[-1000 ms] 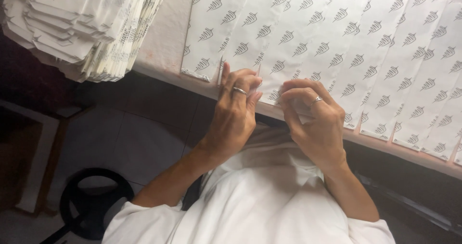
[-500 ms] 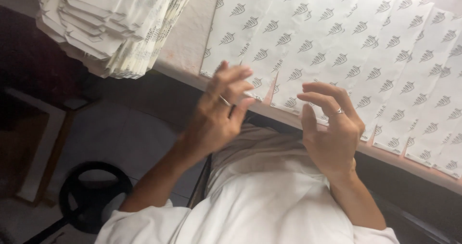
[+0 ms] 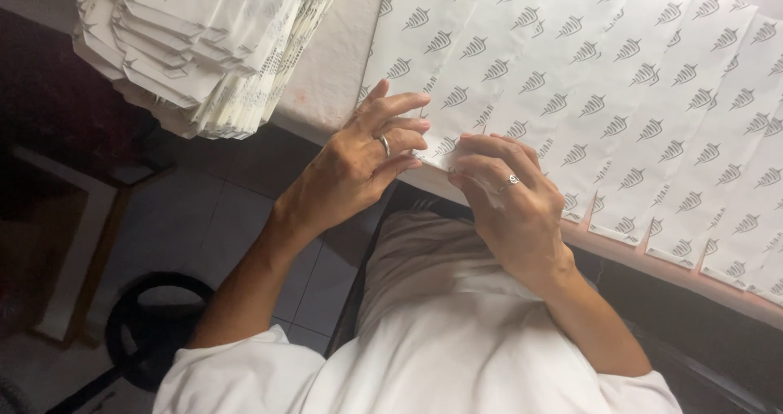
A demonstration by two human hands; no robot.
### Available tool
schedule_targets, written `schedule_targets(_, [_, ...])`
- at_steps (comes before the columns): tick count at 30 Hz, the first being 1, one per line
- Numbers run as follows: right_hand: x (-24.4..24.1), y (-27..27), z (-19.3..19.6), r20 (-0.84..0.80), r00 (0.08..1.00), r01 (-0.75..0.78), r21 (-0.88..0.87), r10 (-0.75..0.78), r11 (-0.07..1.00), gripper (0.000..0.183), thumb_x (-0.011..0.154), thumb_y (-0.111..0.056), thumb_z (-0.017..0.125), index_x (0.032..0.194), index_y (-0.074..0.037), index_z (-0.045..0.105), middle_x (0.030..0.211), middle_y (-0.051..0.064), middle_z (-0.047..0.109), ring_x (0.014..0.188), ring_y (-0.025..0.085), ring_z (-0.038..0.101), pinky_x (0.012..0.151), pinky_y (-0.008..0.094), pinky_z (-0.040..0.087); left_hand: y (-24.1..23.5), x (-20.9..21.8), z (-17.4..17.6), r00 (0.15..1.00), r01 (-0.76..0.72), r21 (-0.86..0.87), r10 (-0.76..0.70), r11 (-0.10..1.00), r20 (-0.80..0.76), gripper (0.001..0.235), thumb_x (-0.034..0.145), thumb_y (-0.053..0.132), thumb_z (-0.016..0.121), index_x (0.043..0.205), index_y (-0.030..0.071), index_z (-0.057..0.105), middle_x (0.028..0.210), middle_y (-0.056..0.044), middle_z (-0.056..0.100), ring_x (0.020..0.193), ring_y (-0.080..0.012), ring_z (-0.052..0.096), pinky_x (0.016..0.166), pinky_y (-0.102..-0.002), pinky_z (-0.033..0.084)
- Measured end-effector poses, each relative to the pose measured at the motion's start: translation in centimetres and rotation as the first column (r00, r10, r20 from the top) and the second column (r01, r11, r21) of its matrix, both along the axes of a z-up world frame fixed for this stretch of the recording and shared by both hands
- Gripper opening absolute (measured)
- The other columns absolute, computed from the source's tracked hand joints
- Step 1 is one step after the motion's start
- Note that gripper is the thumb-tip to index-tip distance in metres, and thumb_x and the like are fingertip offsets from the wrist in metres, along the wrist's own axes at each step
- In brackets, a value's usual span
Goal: Aligning, folding, and applying glue to a batch of paper wrappers on a work table.
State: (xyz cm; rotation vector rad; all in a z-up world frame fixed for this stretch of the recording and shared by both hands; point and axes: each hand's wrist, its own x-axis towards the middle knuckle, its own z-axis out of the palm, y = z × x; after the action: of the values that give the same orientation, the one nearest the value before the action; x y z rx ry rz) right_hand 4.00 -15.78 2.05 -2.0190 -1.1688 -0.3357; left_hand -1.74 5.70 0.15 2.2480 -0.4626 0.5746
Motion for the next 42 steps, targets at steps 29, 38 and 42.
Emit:
schedule_targets(29, [0.6, 1.5, -0.2, -0.144, 0.983, 0.11, -0.054, -0.117, 0.992, 0.029, 0.092, -0.017, 0.09, 0.106, -0.011, 0.065, 0.111, 0.005, 0.07, 0.103, 0.021, 0.067, 0.096, 0.035, 0.045, -3.3, 0.0, 0.1, 0.962, -0.27, -0.194, 0.254, 0.943, -0.104, 0.027, 0.086, -0.007, 0.073, 0.104, 0.001, 0.055, 0.108, -0.014, 0.061, 0.117, -0.029, 0.061, 0.126, -0.058, 0.029])
schedule_targets(38, [0.2, 0.7, 1.9, -0.381, 0.924, 0.021, -0.042, -0.035, 0.999, 0.021, 0.096, 0.009, 0.072, 0.1, -0.011, 0.069, 0.111, 0.005, 0.069, 0.096, 0.019, 0.068, 0.082, 0.03, 0.053, -4.5, -0.8, -0.7, 0.942, -0.335, -0.171, 0.335, 0.927, -0.027, 0.018, 0.102, -0.007, 0.064, 0.117, 0.0, 0.057, 0.108, -0.009, 0.061, 0.11, -0.0285, 0.064, 0.127, -0.06, 0.03])
schedule_targets(42, [0.3, 0.9, 2.0, -0.361, 0.931, 0.033, -0.047, -0.047, 0.998, 0.02, 0.094, 0.008, 0.071, 0.094, -0.012, 0.067, 0.108, 0.004, 0.069, 0.091, 0.017, 0.066, 0.076, 0.029, 0.05, -5.2, -0.7, -0.9, 0.931, -0.365, -0.16, 0.356, 0.917, -0.082, 0.045, 0.092, 0.011, 0.084, 0.121, 0.003, 0.051, 0.119, -0.011, 0.058, 0.122, -0.0274, 0.061, 0.13, -0.061, 0.023])
